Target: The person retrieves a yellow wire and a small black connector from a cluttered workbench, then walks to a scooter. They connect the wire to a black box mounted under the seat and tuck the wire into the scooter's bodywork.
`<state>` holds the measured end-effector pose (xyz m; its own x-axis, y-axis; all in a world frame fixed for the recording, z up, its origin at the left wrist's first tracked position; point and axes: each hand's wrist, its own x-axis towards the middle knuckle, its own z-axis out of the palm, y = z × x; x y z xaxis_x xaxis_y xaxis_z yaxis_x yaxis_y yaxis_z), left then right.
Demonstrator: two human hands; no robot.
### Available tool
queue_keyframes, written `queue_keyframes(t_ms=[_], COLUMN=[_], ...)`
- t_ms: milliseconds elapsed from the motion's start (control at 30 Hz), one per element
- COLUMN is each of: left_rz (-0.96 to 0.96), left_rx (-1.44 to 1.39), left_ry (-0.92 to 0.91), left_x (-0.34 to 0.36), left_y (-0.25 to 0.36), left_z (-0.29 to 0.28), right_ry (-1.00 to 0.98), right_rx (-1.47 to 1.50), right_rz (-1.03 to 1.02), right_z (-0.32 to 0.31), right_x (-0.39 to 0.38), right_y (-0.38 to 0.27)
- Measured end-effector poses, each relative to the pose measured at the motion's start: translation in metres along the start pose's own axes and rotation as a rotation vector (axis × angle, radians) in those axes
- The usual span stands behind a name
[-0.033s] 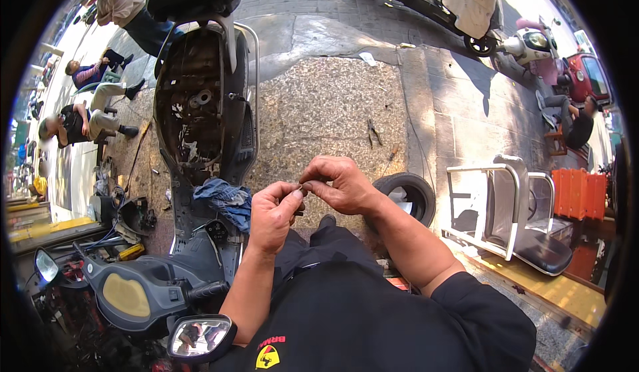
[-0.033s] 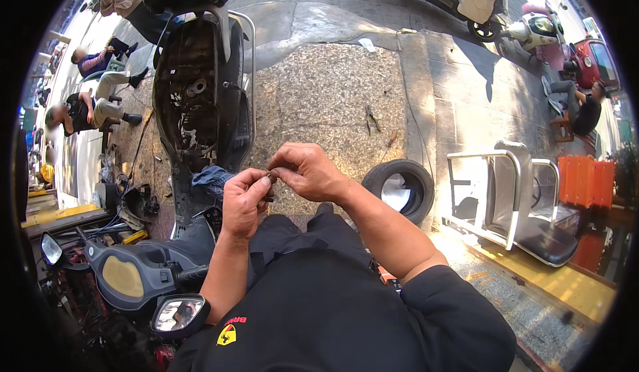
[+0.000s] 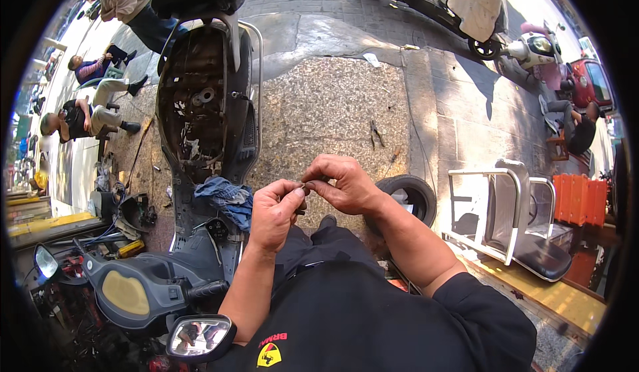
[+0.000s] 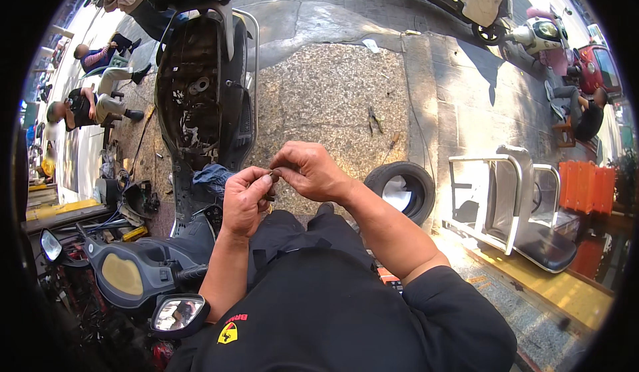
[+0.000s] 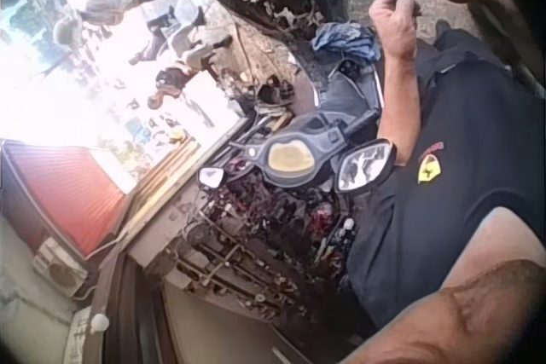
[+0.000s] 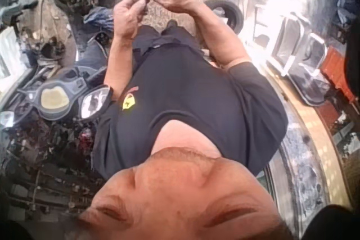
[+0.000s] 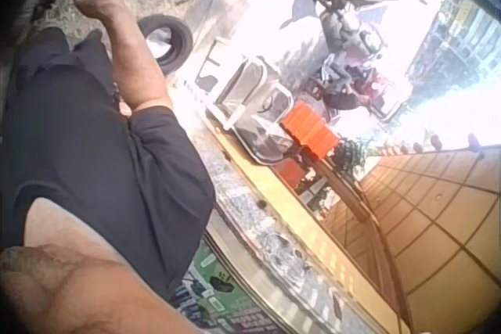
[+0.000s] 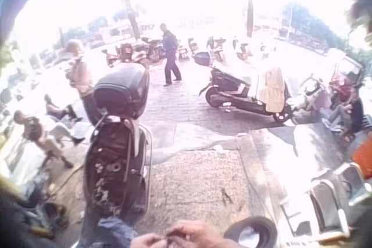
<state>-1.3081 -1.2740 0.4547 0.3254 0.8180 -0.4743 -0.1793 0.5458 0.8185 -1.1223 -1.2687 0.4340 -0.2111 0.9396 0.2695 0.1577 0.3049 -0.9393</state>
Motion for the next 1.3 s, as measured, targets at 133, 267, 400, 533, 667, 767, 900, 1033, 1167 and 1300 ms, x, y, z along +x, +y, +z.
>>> queue_keyframes(t_ms=[133,267,400,533,667,767,900,1033,1167,1300], left_rz=[-0.094,-0.008,0.128,0.209,0.225,0.240,0.211,0.180,0.144,0.104], left_rx=[-0.069,-0.081,-0.164,-0.281,-0.377,-0.374,-0.321,-0.302,-0.287,-0.252], left_ry=[0.018,0.004,0.269,0.373,0.305,0.229,0.138,0.073,0.002,-0.086], left_x=[0.016,0.025,0.027,0.053,0.110,0.163,0.245,0.319,0.399,0.500], left_y=[0.015,0.024,0.026,0.030,0.052,0.077,0.107,0.125,0.142,0.155], left_z=[-0.005,-0.030,-0.049,-0.041,-0.009,0.026,0.083,0.130,0.169,0.200], right_ry=[-0.076,-0.211,-0.283,-0.265,-0.230,-0.156,-0.105,-0.087,-0.012,0.113], right_rx=[-0.099,-0.168,-0.142,-0.136,-0.214,-0.138,-0.086,-0.072,0.109,0.206], right_rz=[-0.179,-0.315,-0.305,-0.227,-0.104,0.013,0.055,0.171,0.405,0.481], right_z=[-0.010,-0.006,-0.011,-0.043,-0.094,-0.134,-0.193,-0.250,-0.298,-0.355], right_x=[0.025,0.058,0.095,0.127,0.156,0.179,0.214,0.239,0.268,0.304], right_y=[0.013,0.024,0.035,0.052,0.071,0.084,0.101,0.122,0.158,0.207])
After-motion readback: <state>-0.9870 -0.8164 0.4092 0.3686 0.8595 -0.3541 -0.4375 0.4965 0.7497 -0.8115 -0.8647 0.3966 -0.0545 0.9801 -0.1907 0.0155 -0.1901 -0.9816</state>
